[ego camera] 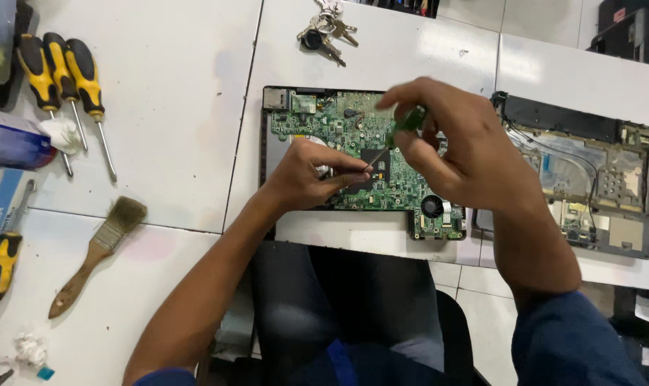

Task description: The person uses a green screwdriver to remove screws from the back of a disassembled laptop. They flip the device over to access the internal components, unscrewing parts of the motherboard and casing. The person continues to remove screws and manipulate the internal hardware throughout the clip.

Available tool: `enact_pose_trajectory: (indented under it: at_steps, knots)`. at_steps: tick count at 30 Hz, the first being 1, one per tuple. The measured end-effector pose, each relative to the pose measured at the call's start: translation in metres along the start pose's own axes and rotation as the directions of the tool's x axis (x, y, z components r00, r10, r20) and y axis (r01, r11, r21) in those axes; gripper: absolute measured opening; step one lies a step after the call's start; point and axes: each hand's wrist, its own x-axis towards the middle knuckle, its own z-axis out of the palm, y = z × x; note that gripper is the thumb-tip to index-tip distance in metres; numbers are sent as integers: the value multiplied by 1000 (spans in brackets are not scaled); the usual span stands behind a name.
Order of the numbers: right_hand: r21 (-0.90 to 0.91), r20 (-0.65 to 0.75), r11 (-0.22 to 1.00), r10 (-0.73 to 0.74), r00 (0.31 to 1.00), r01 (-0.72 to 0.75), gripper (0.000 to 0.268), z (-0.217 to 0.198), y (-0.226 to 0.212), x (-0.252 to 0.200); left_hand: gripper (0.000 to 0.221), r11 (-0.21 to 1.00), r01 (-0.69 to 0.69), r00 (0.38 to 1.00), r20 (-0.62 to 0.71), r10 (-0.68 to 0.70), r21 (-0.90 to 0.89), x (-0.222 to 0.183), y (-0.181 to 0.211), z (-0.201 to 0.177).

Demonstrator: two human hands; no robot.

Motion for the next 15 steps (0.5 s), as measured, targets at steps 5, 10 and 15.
enact_pose_trajectory:
  at_steps: [5, 10, 15]
  knots:
    - [-42, -78, 999, 4, 997, -7, 28, 8, -7, -2, 23, 998, 60, 996, -67, -60, -5, 2, 9, 0]
    - [-67, -48, 997, -38, 998, 35, 29, 6, -10, -4, 17, 999, 5, 1000, 11, -5, -35, 2, 6, 2]
    - [-107, -23, 992, -66, 998, 63, 20, 13, -8, -3, 20, 1000, 13, 997, -81, -10, 28, 6, 15, 4]
